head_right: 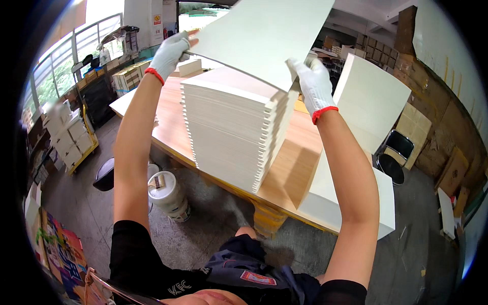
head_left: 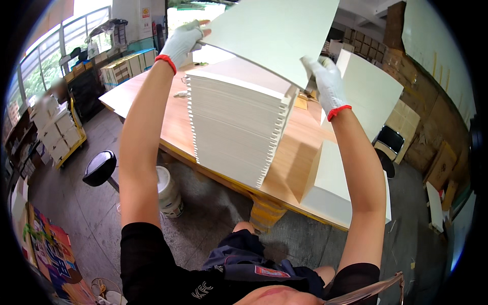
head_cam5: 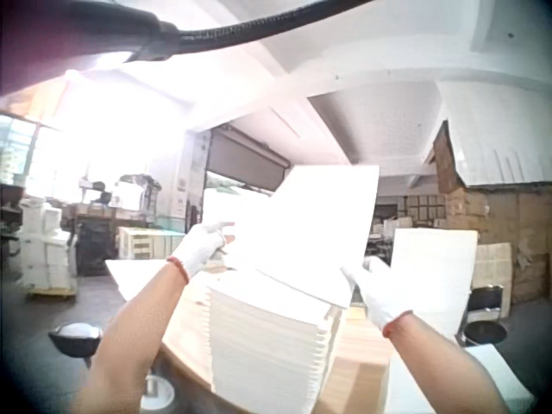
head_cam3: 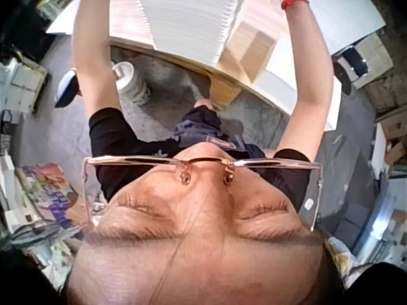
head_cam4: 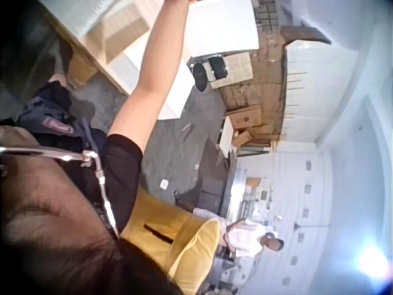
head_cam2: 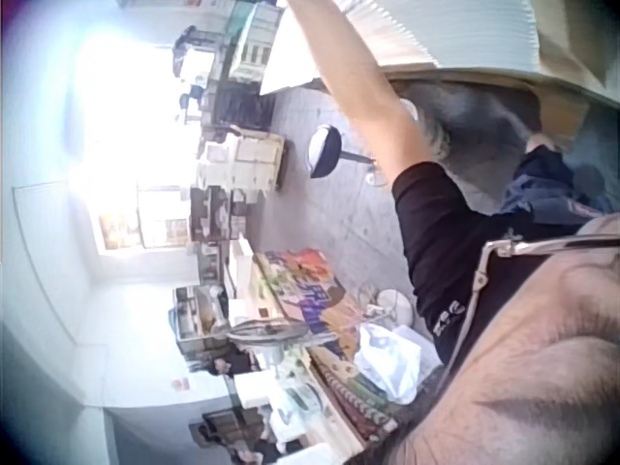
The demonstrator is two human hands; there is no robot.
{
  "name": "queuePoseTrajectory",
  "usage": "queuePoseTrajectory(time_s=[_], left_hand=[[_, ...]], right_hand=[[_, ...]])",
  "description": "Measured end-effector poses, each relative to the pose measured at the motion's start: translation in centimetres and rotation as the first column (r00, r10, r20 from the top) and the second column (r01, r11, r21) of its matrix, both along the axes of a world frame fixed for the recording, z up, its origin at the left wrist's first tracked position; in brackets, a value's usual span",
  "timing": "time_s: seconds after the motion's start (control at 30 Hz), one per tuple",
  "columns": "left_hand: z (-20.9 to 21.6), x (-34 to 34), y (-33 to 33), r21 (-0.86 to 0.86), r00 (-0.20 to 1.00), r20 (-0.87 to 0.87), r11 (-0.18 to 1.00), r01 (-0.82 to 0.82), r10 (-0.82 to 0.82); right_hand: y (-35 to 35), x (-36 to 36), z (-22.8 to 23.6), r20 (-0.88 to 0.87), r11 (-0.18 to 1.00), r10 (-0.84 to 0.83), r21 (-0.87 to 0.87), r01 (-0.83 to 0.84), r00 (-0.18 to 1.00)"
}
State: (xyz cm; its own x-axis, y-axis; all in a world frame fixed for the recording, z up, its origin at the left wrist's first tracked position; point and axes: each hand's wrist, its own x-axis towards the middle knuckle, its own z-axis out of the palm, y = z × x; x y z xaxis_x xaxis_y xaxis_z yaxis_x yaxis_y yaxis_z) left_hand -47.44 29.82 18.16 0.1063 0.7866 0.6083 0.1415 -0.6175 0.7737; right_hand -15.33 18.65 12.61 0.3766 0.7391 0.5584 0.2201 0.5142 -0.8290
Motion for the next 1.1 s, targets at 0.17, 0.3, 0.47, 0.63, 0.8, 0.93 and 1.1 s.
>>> queuePoseTrajectory(time_s=[0.17,0.3,0.47,0.63,0.8,0.93,1.1], left_hand=[[-3.0,-2.8,1.9,0.227,0.434,-0.837,0.932,-0.281,0.335],[-3.6,-4.2,2.4,-0.067,0.704,-0.708,0.985,-0.158,0.064],[-4.4,-5.7,2.9,-0.004,0.672,-0.740,0.999,0.036,-0.027],[-4.2,-5.8,2.4,-0.009,0.708,-0.706,1.000,-0.012,0.002],[-4.2,-5.7,2.2,0.048,0.698,-0.715,0.999,-0.006,0.039],[-4.1,-5.6,2.1,0.024,0.691,-0.723,1.000,0.001,0.017],[-3.9,-6.0,3.1,-0.015,0.704,-0.710,0.999,0.038,-0.038]], right_hand=[[1.3,0.9,-2.0,0.672,0.863,0.068,-0.410,0.294,0.737],[-3.9,-1.4,-1.3,0.817,0.887,-0.149,-0.139,0.441,0.557],[-8.1,-3.9,-2.2,0.810,0.990,-0.109,0.039,0.133,0.576],[-7.7,-4.8,-2.4,0.879,0.983,-0.152,0.089,0.159,0.453],[-7.4,-4.3,-2.8,0.839,0.989,-0.118,0.050,0.141,0.531],[-7.1,-4.7,-2.9,0.774,0.984,-0.046,-0.075,0.164,0.632],[-6.5,-4.3,-3.1,0.742,0.979,-0.027,-0.116,0.168,0.669]])
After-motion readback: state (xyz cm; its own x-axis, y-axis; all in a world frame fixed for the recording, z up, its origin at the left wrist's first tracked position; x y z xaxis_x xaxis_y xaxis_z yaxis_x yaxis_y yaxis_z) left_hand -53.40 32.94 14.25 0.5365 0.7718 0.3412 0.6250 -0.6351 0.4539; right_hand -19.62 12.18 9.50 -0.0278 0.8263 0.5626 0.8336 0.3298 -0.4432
